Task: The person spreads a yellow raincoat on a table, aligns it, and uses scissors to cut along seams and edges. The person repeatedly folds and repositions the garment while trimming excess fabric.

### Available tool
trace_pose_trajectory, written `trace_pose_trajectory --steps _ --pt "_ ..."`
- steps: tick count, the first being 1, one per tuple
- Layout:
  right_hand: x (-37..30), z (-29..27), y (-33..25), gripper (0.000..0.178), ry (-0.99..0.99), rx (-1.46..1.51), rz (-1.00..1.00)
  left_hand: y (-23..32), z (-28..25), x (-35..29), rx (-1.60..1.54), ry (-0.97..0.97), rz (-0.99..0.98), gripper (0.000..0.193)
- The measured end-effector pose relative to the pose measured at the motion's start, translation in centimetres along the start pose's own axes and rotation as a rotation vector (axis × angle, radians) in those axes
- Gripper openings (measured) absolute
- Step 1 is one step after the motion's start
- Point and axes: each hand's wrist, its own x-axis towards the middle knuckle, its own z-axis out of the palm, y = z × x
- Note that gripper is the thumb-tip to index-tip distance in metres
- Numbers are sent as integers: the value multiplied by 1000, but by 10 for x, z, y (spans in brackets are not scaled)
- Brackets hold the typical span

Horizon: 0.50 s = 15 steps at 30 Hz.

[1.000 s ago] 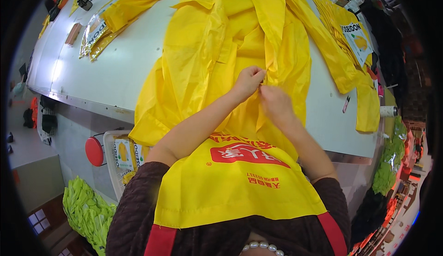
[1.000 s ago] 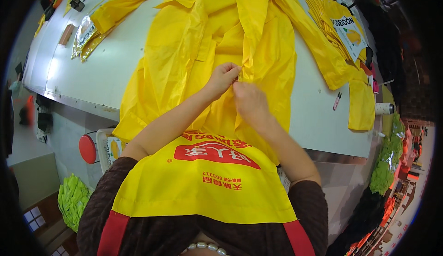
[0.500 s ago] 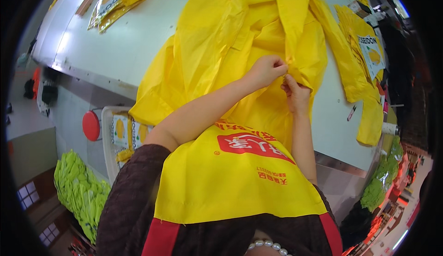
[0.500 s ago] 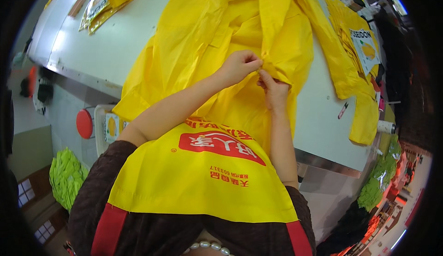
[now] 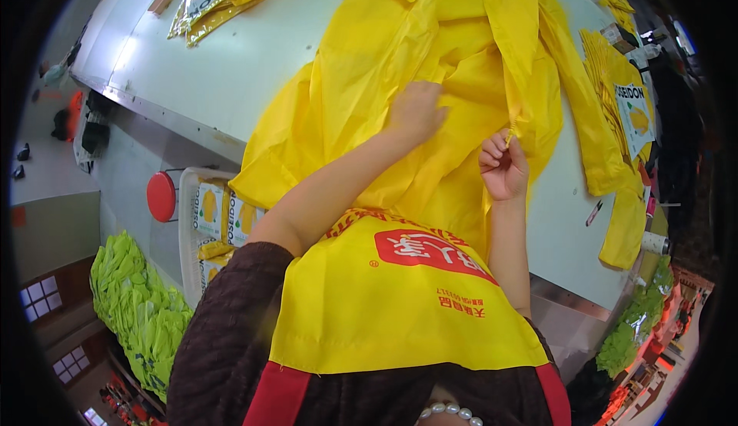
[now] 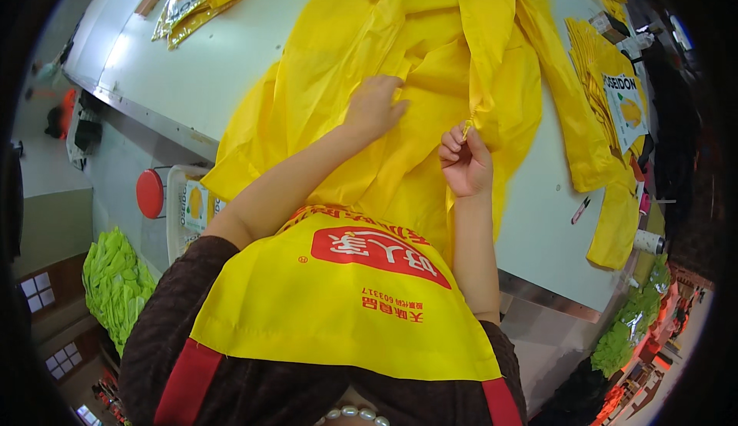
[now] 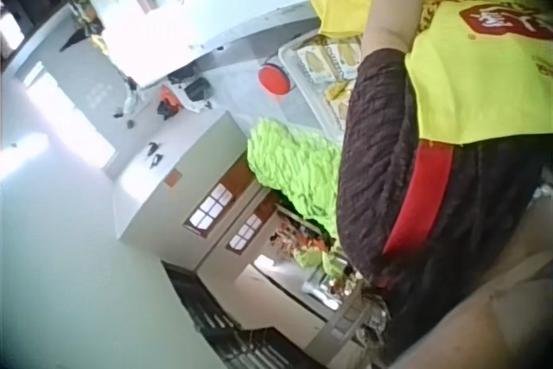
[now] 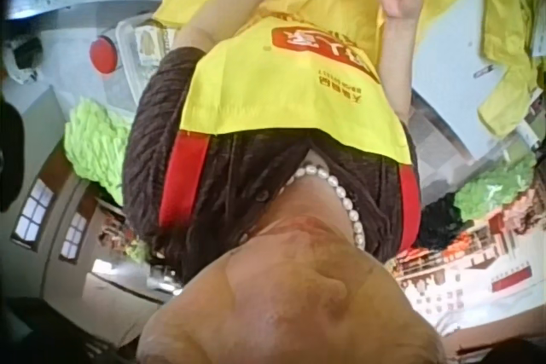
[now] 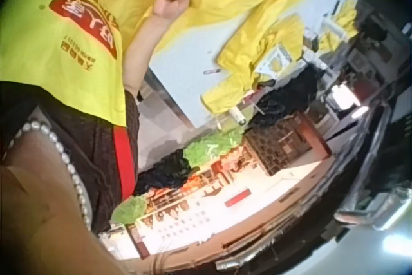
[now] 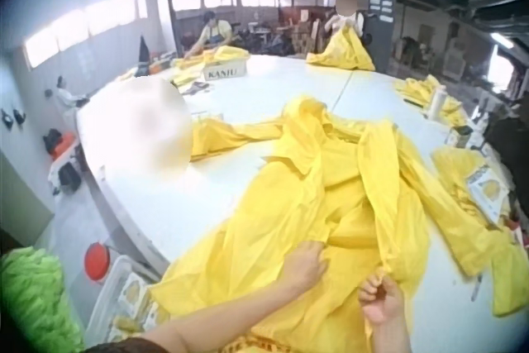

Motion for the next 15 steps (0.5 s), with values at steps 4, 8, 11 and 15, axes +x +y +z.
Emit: trace_pose_trajectory --steps 4,8,11,15 --pt "9 29 11 14 -20 -252 -163 -57 4 -10 234 35 -133 30" --pt "36 35 43 13 161 -751 -195 -86 2 -14 235 35 -155 23" --pt "54 17 58 12 222 -569 -13 -94 -5 -16 330 -58 -100 14" --pt "64 15 66 11 172 -298 69 -84 -23 -9 438 -136 -102 11"
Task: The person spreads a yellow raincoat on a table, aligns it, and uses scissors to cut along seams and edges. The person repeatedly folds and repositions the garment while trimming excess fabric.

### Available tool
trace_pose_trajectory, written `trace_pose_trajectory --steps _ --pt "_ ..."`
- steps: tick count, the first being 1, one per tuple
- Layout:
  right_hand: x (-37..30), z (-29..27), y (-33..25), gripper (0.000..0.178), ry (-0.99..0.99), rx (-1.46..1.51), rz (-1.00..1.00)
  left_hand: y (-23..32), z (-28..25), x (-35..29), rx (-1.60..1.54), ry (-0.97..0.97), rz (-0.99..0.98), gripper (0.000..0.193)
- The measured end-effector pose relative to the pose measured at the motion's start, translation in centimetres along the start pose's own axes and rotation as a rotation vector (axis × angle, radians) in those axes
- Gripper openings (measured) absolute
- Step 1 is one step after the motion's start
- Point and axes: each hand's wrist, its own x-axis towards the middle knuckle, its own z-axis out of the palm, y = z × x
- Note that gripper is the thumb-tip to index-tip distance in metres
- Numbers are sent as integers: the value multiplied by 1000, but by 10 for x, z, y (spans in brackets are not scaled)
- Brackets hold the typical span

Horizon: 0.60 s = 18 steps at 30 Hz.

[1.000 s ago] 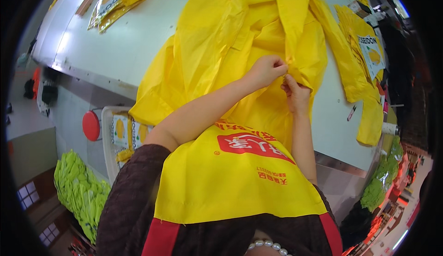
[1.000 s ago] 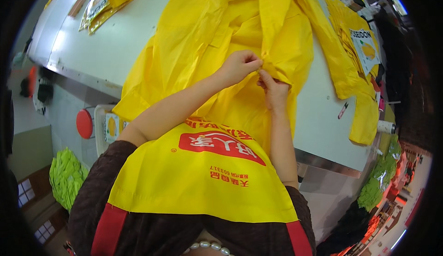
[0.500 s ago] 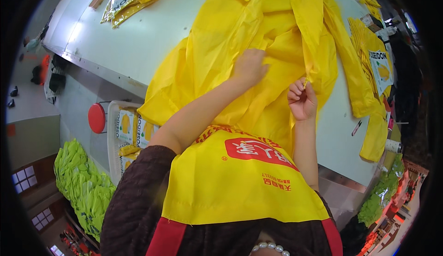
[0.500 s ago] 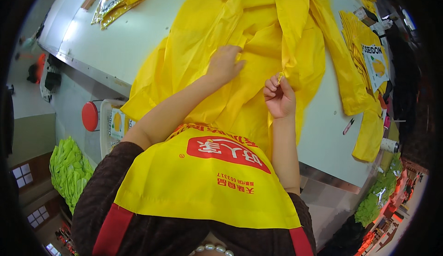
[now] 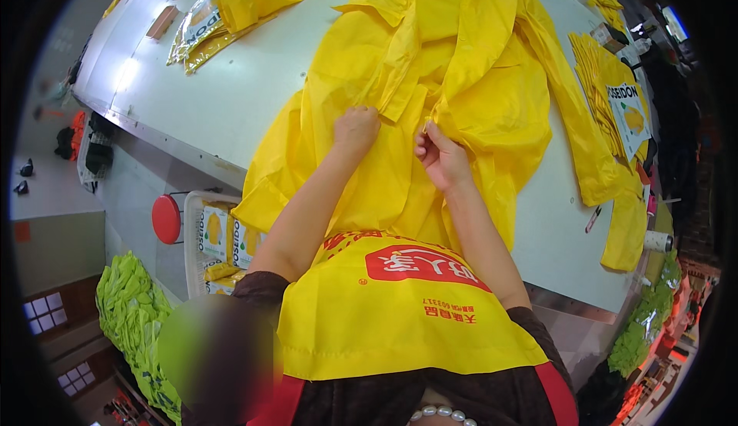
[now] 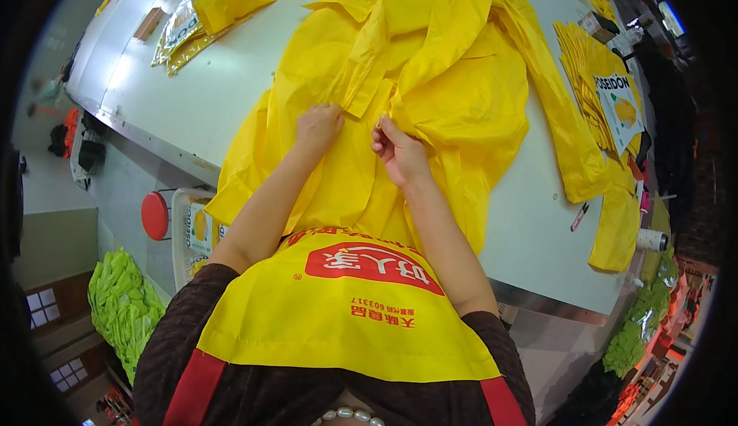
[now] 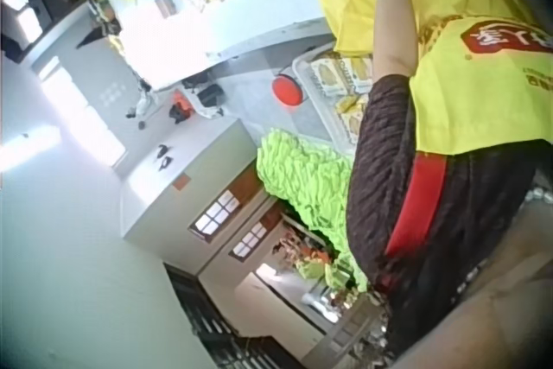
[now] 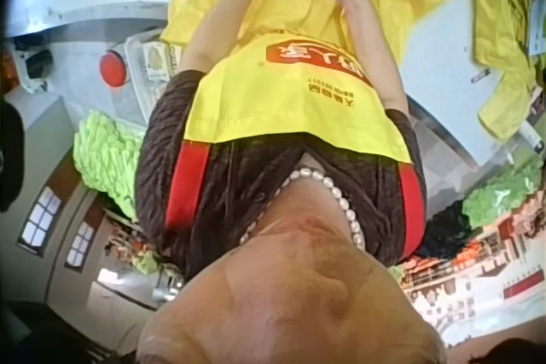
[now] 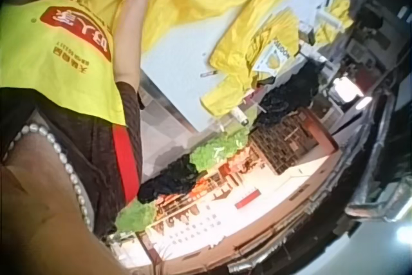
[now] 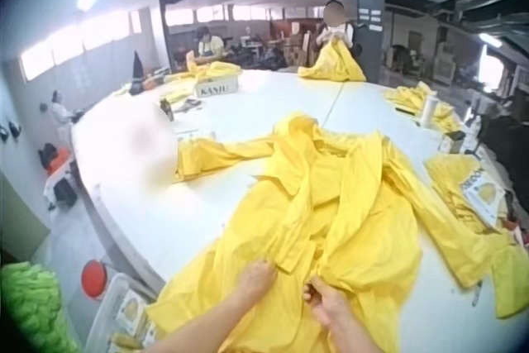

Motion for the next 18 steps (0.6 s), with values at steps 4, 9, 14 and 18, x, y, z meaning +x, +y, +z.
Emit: trace_pose_trajectory --steps 4,9,14,18 --pt "1 33 -6 12 60 1 -56 19 -35 -4 -76 134 91 12" --pt "15 29 0 14 69 -57 -31 40 -61 -13 -231 220 199 10" --pt "11 18 -5 15 101 -219 55 48 -59 -24 -189 157 262 10" --pt "14 -4 1 20 105 -429 41 59 -52 -35 -187 114 308 9"
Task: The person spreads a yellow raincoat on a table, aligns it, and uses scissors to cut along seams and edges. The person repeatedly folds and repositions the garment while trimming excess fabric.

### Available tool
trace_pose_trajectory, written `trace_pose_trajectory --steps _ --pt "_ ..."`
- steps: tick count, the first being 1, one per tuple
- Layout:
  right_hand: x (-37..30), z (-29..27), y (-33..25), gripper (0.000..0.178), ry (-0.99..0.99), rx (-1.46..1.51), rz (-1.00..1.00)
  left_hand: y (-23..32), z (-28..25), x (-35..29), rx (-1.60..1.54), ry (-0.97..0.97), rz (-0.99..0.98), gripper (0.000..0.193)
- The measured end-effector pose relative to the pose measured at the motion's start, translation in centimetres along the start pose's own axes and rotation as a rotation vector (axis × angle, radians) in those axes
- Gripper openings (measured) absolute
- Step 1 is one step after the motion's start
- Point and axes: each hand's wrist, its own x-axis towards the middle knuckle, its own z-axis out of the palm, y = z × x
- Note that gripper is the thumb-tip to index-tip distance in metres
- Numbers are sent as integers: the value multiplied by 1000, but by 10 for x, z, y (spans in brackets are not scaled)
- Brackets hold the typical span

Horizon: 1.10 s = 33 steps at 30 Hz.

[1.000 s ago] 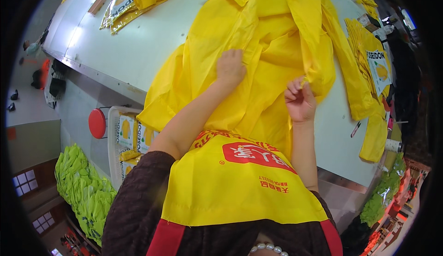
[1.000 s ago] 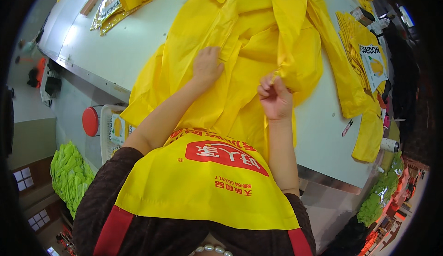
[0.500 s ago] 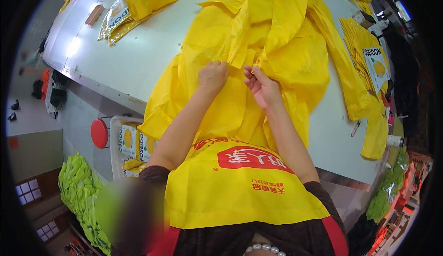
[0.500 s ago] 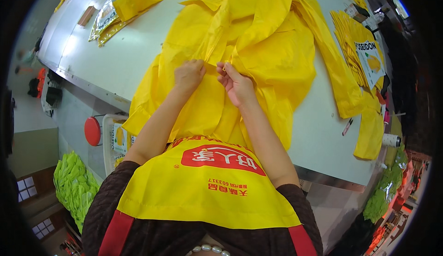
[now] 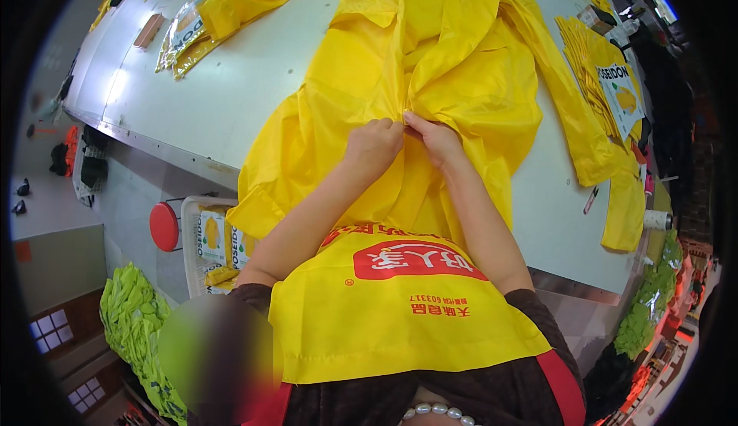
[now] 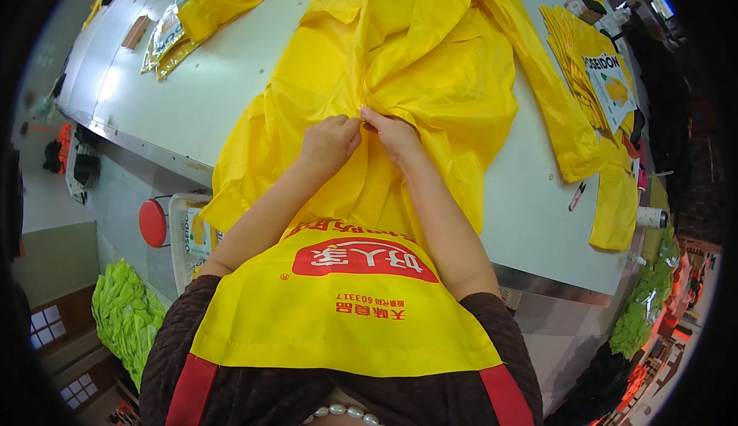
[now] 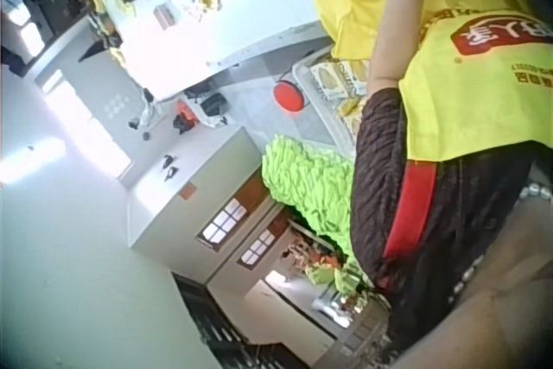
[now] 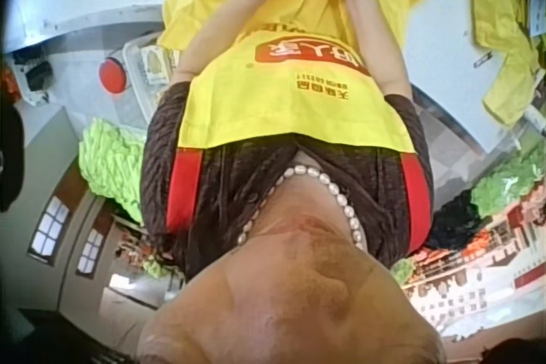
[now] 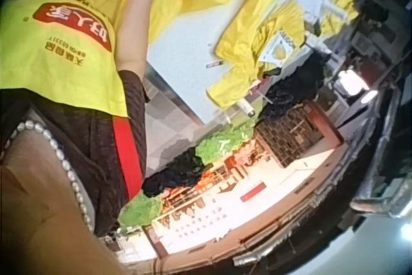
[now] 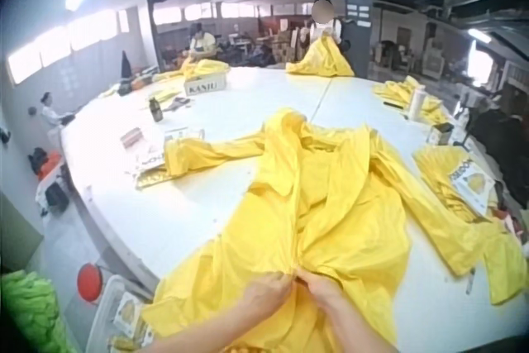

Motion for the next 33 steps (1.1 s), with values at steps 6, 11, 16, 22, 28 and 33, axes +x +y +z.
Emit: trace_pose_trajectory --steps 6,11,16,22,28,33 --pt "-16 -4 6 25 -63 -121 -4 4 13 -16 -52 -67 11 8" --pt "-16 -10 10 26 -47 -162 20 10 13 -18 -132 -16 59 9" --pt "-31 -2 2 26 -5 115 -79 43 -32 -25 -733 -360 -388 20" --pt "-52 1 -7 29 24 322 -104 25 -24 -32 -2081 -126 -1282 33" --pt "-66 -11 -1 28 42 261 -42 13 -10 7 -1938 -426 -1228 26" --pt "-80 -22 -3 24 44 276 -44 22 0 11 -1779 -640 -1217 16"
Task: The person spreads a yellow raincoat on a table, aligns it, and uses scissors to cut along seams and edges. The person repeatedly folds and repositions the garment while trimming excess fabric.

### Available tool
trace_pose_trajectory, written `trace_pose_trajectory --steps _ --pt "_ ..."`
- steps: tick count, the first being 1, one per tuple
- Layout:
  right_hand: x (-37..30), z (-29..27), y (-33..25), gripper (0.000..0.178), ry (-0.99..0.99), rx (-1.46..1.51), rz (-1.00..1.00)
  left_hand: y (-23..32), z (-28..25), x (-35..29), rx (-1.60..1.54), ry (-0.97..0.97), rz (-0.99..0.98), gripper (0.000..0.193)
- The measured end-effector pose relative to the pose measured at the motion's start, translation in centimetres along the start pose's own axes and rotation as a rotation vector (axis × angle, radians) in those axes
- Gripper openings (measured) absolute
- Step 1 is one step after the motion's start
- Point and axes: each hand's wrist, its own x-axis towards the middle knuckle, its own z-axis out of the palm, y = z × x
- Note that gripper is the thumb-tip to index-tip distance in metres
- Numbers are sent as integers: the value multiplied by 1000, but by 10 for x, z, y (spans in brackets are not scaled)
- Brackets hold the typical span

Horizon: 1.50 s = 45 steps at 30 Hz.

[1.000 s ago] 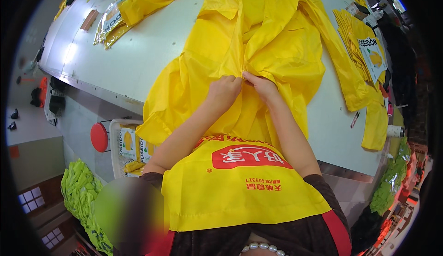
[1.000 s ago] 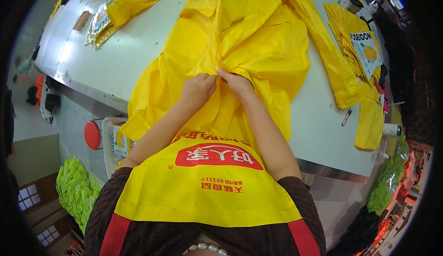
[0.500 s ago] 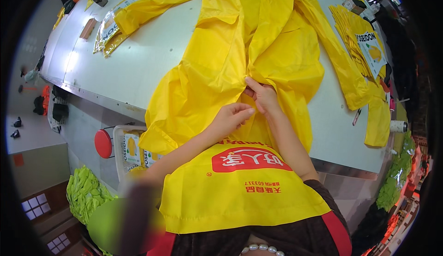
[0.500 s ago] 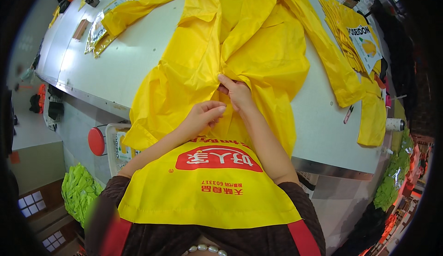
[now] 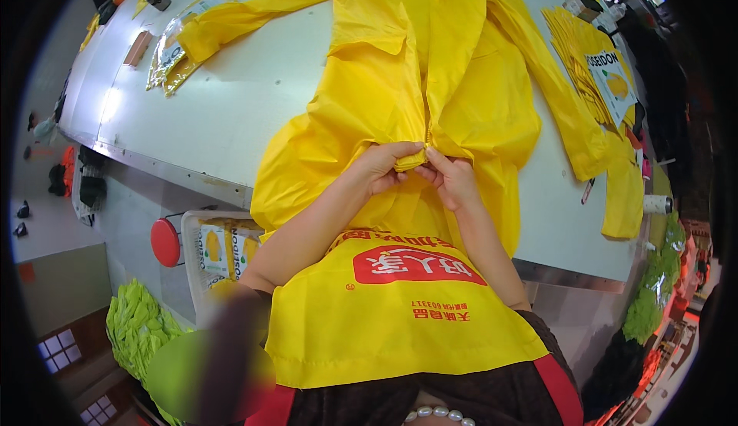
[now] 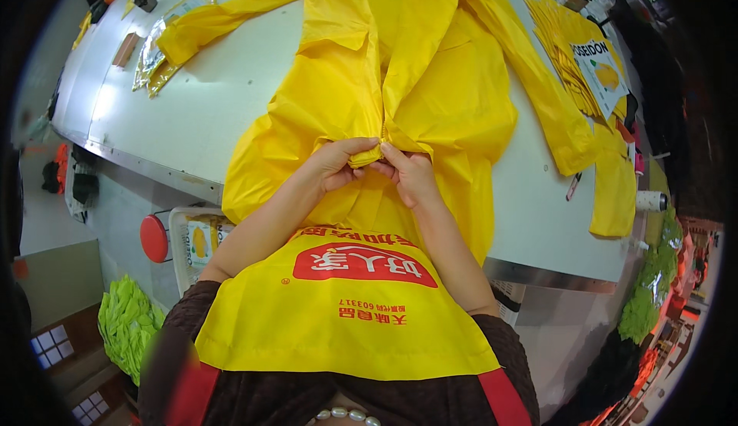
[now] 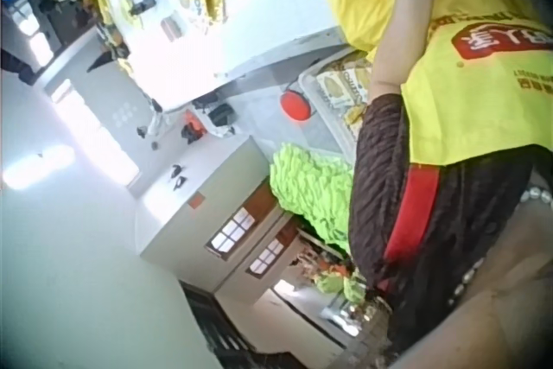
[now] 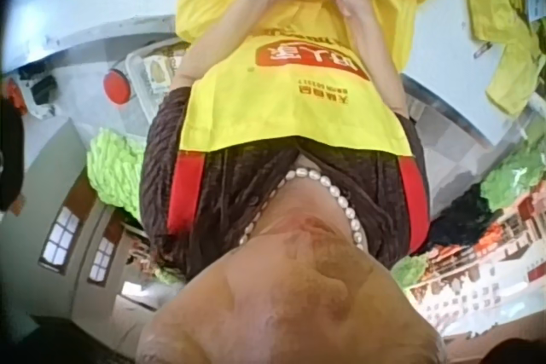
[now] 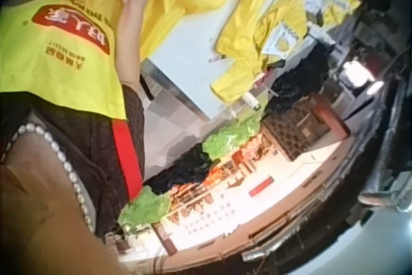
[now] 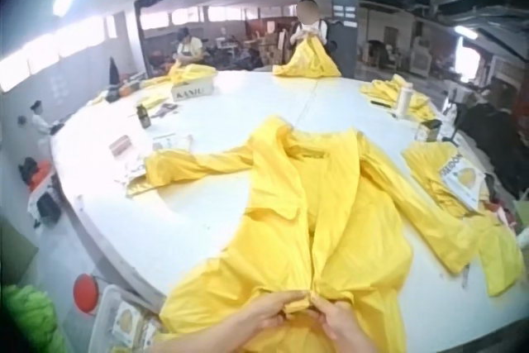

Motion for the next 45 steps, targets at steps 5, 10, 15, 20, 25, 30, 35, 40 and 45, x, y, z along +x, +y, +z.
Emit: trace_pose_trajectory --steps 5,10,15,20,25,30,35,40,45 --pt "-14 -8 -4 20 78 129 94 -2 6 -11 74 82 -5 18" --pt "-22 -26 -9 13 -29 150 36 3 6 -22 -38 46 54 23" --pt "-30 -13 -13 13 8 108 30 -9 12 -13 -207 -2 153 20" --pt "-25 -13 1 17 33 96 -25 -16 17 -7 -246 34 150 15" --pt "-24 -7 6 19 70 91 -107 -19 17 -5 -253 4 128 13" --pt "-23 -9 7 20 77 56 -129 -22 18 -5 -297 -2 159 13" --pt "-23 -9 6 21 83 32 -136 -23 18 -5 -312 -7 162 12" --pt "-23 -9 8 21 94 2 -144 -27 14 -2 -334 -13 173 13" --pt "-23 -5 8 21 104 0 -155 -28 16 -3 -289 26 188 14"
